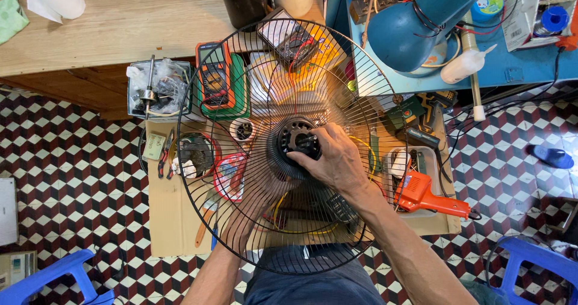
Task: The person retrieves a power tool from a box and places it on a workbench, then handles a disassembled electric fan. They remove the front grille, manipulate the central motor housing, and repeatedly insert and remove a small black plastic component from the fan's center.
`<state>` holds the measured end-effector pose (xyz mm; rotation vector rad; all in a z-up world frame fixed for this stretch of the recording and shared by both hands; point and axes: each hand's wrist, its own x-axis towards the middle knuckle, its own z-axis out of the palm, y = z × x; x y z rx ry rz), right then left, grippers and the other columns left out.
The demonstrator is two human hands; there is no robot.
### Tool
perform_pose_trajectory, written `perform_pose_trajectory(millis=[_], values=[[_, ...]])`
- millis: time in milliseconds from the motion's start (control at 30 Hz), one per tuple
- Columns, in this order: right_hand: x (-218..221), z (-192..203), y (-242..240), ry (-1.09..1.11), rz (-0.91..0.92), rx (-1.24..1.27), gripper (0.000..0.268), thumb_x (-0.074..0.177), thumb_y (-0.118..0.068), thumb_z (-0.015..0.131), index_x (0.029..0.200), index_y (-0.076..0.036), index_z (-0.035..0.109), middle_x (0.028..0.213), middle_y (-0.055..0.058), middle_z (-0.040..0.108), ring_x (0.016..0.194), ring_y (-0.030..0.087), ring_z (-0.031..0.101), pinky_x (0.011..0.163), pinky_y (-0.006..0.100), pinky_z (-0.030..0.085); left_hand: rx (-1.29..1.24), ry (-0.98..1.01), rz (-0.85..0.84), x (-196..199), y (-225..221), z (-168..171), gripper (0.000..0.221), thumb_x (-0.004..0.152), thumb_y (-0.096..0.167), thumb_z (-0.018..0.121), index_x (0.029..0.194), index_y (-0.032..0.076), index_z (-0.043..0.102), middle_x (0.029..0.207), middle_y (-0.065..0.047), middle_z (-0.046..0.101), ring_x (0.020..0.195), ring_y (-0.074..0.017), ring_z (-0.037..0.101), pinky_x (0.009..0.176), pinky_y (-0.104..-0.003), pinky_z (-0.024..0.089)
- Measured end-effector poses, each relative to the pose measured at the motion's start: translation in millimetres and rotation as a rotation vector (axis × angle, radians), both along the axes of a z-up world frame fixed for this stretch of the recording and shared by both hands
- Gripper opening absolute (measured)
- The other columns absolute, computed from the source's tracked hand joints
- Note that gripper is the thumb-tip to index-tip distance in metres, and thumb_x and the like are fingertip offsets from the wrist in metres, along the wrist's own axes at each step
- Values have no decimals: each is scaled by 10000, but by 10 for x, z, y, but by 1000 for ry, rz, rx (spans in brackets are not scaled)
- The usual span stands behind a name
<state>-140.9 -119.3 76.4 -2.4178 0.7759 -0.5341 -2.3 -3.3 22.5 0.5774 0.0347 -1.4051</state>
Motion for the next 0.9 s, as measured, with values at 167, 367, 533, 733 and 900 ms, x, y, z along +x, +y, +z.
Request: perform_pose_trajectory(millis=[167, 367, 533, 733, 900], values=[[12, 124, 28, 124, -60, 11, 735, 760, -541, 873, 1106, 53, 610, 1048, 163, 599, 964, 311, 637, 813, 427, 562, -33, 21, 6, 3, -60, -2, 464, 1068, 315, 531, 1432, 28, 507, 1362, -147, 607, 1187, -275, 659, 942, -416, 619], [-155, 141, -151, -17, 177, 68, 799, 772, -361, 842, 1451, -60, 549, 1344, 185, 551, 1210, 358, 575, 1004, 444, 509, 36, 59, -9, 19, -1, -44, 466, 1049, 347, 528, 1405, 46, 530, 1325, -129, 624, 1139, -257, 680, 847, -395, 630], [-143, -12, -263, -69, 270, 75, 623, 846, -286, 821, 1404, -125, 598, 1365, 117, 593, 1262, 289, 600, 1074, 415, 521, -9, 182, -17, 20, -34, -90, 459, 1054, 346, 532, 1384, 27, 532, 1307, -149, 624, 1126, -269, 677, 866, -400, 633], [-80, -37, -161, -30, 117, 26, 595, 797, -415, 853, 1152, 12, 640, 1087, 131, 619, 1010, 282, 638, 874, 430, 556, -54, 201, -23, 14, -56, -59, 453, 1059, 355, 509, 1373, 29, 537, 1309, -152, 617, 1136, -276, 669, 891, -414, 629], [16, 12, -24, -20, -54, -123, 646, 746, -566, 882, 925, -9, 607, 880, 118, 582, 823, 276, 602, 730, 431, 519, 37, 149, -29, 19, -74, -24, 481, 1030, 383, 479, 1373, 51, 536, 1307, -146, 620, 1137, -277, 673, 905, -438, 627]])
